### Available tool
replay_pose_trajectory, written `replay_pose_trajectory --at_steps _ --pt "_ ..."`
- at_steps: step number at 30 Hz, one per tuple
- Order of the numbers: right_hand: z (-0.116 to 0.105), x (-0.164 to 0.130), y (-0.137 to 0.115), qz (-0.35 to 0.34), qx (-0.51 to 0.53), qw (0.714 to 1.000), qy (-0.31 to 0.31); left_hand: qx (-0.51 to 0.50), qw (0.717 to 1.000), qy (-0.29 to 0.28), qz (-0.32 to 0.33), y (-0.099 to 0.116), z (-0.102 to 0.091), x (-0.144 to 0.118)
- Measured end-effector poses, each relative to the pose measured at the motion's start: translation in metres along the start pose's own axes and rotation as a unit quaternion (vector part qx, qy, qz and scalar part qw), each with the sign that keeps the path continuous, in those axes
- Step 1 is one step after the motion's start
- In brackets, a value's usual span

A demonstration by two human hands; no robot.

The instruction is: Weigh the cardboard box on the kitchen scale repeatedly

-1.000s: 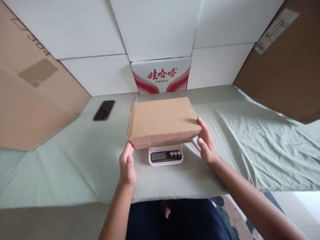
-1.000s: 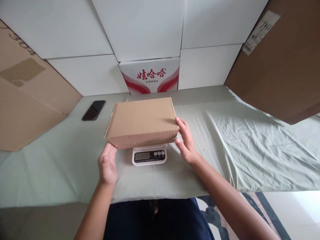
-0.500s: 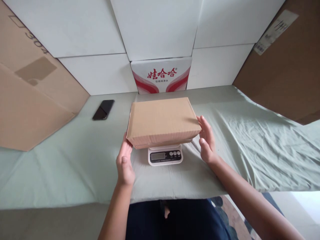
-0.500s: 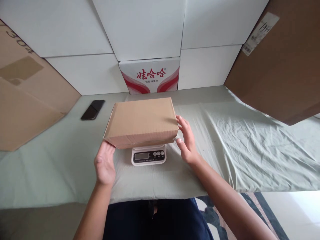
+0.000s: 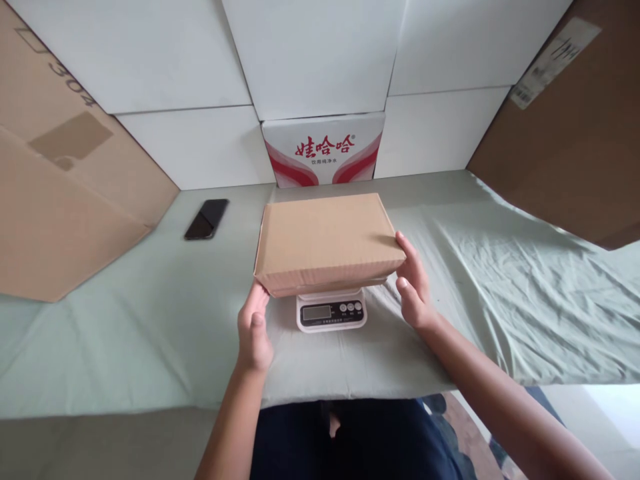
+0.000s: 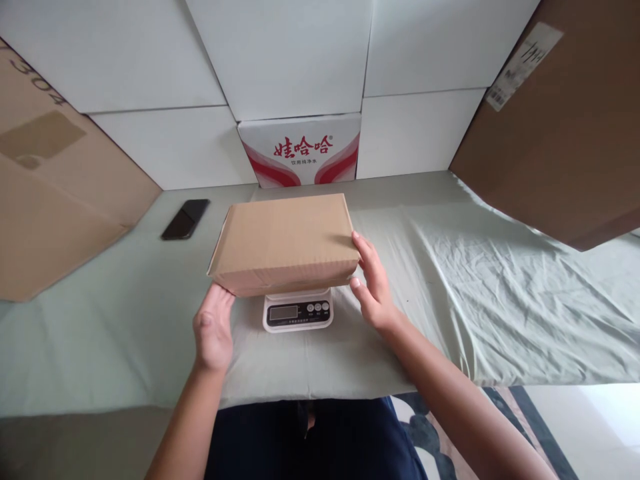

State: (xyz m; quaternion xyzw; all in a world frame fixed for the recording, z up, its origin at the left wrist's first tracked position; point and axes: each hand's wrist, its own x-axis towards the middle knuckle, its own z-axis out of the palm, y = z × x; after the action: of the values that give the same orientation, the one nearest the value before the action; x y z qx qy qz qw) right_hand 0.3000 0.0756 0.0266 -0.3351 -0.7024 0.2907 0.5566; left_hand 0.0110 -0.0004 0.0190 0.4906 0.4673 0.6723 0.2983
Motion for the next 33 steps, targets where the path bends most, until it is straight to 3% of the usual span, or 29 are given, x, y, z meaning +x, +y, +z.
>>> replay_pose_trajectory --at_steps 3,7,10,12,15,18,26,33 --pt "0.0 0.016 -0.011 -0.008 0.007 1.0 0.018 -0.006 1.0 -0.013 0.012 0.013 0.004 0.018" --pt "0.003 0.065 -0.012 -0.005 -0.044 0.998 0.038 -0.013 0.998 -0.051 -0.024 0.019 0.018 0.078" --pt "0.016 0.099 0.012 -0.007 -0.03 0.998 0.047 -0.024 0.998 -0.042 -0.041 -0.002 0.034 0.122" --pt "0.027 0.109 0.035 0.002 -0.004 0.998 0.056 -0.032 0.998 -0.016 -0.055 -0.023 0.043 0.139" --pt "0.038 0.108 0.067 0.045 0.02 0.996 0.069 -0.038 0.997 0.006 -0.07 -0.051 0.051 0.141" --pt "0.04 0.103 0.083 0.063 0.014 0.996 0.064 -0.027 0.997 0.002 -0.074 -0.065 0.051 0.135" --pt "0.035 0.101 0.078 0.099 0.07 0.991 0.057 -0.028 0.995 0.049 -0.085 -0.071 0.034 0.146" --pt "0.033 0.098 0.074 0.059 0.014 0.997 0.042 -0.02 0.995 0.028 -0.095 -0.079 0.032 0.147"
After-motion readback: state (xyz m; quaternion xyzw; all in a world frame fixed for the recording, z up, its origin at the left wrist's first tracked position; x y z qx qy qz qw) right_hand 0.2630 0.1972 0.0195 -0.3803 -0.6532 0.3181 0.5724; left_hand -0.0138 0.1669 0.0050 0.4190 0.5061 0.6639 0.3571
